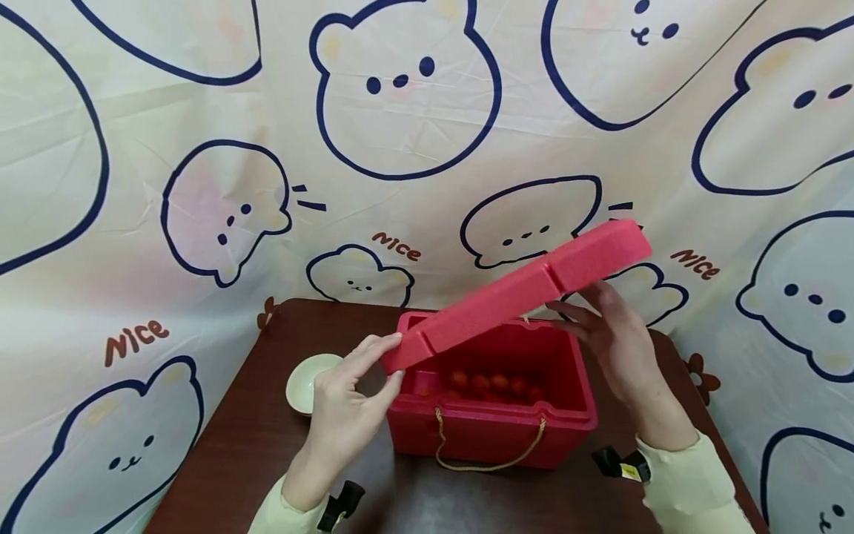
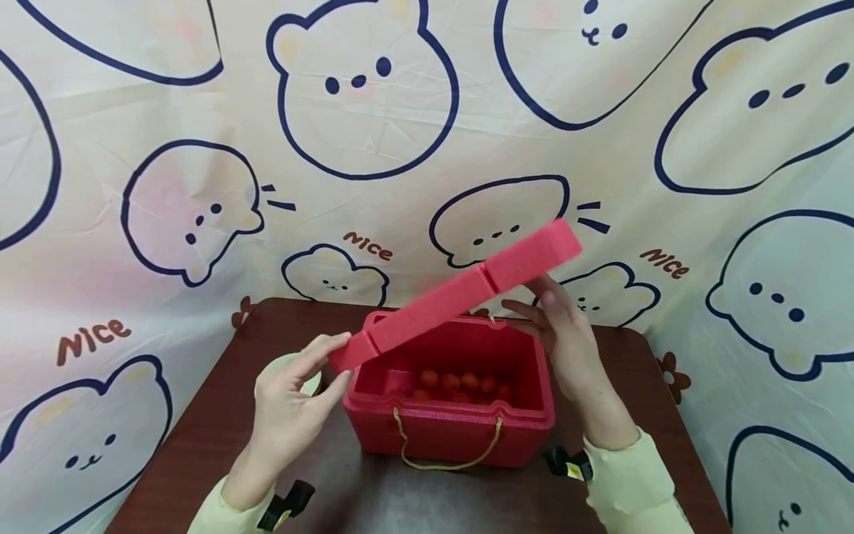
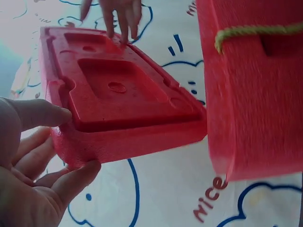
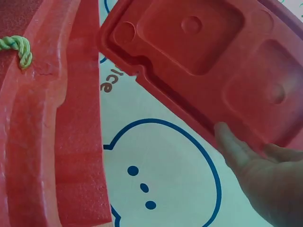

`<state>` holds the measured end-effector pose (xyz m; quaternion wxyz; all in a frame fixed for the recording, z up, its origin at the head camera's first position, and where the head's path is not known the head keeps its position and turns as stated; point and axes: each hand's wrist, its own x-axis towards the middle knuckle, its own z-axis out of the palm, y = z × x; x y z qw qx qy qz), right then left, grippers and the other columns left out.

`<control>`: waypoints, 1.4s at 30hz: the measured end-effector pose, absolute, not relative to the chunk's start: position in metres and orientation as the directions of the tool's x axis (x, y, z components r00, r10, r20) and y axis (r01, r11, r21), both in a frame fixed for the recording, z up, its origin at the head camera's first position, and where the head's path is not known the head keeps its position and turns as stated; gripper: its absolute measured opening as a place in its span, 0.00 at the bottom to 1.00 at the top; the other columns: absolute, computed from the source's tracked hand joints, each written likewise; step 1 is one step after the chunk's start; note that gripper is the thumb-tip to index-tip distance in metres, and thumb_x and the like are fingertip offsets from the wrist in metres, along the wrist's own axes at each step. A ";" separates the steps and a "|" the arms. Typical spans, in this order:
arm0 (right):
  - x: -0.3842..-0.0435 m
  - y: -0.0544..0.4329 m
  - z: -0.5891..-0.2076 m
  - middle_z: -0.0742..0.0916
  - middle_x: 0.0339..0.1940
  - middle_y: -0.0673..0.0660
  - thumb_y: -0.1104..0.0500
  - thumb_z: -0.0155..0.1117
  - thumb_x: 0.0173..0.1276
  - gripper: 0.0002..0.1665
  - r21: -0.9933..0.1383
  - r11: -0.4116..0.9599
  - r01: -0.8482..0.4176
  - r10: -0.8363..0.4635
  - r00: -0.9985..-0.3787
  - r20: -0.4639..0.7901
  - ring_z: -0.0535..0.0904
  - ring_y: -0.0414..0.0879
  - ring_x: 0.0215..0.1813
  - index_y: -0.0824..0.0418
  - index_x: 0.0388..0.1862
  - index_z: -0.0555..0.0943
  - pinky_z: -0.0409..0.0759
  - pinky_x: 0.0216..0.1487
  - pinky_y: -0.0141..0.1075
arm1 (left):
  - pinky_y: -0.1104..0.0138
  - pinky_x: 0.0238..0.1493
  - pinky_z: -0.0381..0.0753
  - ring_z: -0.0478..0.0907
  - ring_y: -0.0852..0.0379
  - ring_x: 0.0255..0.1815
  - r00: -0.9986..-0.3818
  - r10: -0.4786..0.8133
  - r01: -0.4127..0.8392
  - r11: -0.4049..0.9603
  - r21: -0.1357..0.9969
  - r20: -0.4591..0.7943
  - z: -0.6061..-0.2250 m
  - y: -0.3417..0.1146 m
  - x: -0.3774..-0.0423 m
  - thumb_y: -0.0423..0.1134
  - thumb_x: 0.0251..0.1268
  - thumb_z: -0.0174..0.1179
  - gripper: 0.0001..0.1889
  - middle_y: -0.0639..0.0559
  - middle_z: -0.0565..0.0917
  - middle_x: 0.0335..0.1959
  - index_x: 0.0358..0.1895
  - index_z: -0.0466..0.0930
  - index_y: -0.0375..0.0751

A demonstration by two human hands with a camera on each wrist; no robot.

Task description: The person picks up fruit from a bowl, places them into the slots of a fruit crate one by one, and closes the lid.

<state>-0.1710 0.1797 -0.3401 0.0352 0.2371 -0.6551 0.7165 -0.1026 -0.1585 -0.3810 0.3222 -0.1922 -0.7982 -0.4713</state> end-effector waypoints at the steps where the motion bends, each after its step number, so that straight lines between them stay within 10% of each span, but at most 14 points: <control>1: -0.172 0.181 -0.340 0.74 0.74 0.58 0.53 0.36 0.84 0.30 -0.909 -0.173 -0.379 -0.265 -0.871 0.413 0.81 0.53 0.64 0.54 0.82 0.57 0.79 0.60 0.44 | 0.74 0.56 0.79 0.86 0.54 0.47 -0.696 0.013 0.625 0.503 0.597 0.718 -0.381 -0.159 -0.104 0.22 0.52 0.72 0.25 0.48 0.87 0.50 0.57 0.85 0.39; 10: -0.170 0.191 -0.342 0.75 0.72 0.63 0.41 0.29 0.83 0.38 -0.847 -0.296 -0.441 -0.256 -0.818 0.515 0.80 0.57 0.64 0.62 0.81 0.55 0.79 0.59 0.48 | 0.72 0.62 0.75 0.84 0.48 0.49 -0.495 0.082 0.703 0.622 0.344 0.865 -0.382 -0.166 -0.112 0.21 0.46 0.73 0.25 0.46 0.88 0.51 0.53 0.87 0.37; 23: -0.163 0.197 -0.356 0.73 0.72 0.58 0.70 0.56 0.75 0.40 -0.926 -0.144 -0.350 -0.083 -0.928 0.364 0.80 0.44 0.62 0.54 0.82 0.57 0.82 0.54 0.34 | 0.66 0.64 0.75 0.81 0.42 0.58 -0.456 0.078 0.697 0.651 0.301 0.887 -0.386 -0.167 -0.123 0.20 0.47 0.73 0.21 0.44 0.87 0.52 0.48 0.89 0.37; 32: -0.156 0.197 -0.364 0.70 0.76 0.61 0.76 0.57 0.70 0.43 -0.883 -0.234 -0.407 0.002 -0.908 0.419 0.78 0.46 0.67 0.58 0.81 0.58 0.78 0.57 0.36 | 0.66 0.67 0.70 0.71 0.46 0.71 -0.736 -0.236 0.638 0.071 0.767 0.634 -0.389 -0.158 -0.128 0.13 0.49 0.68 0.39 0.40 0.74 0.70 0.69 0.72 0.31; 42: -0.150 0.202 -0.382 0.66 0.77 0.63 0.81 0.59 0.65 0.48 -0.846 -0.296 -0.443 0.017 -0.888 0.459 0.75 0.48 0.69 0.62 0.81 0.57 0.77 0.58 0.37 | 0.64 0.64 0.74 0.71 0.52 0.71 -0.862 -0.272 0.492 -0.243 0.836 0.428 -0.409 -0.156 -0.133 0.08 0.50 0.62 0.39 0.42 0.72 0.72 0.70 0.67 0.25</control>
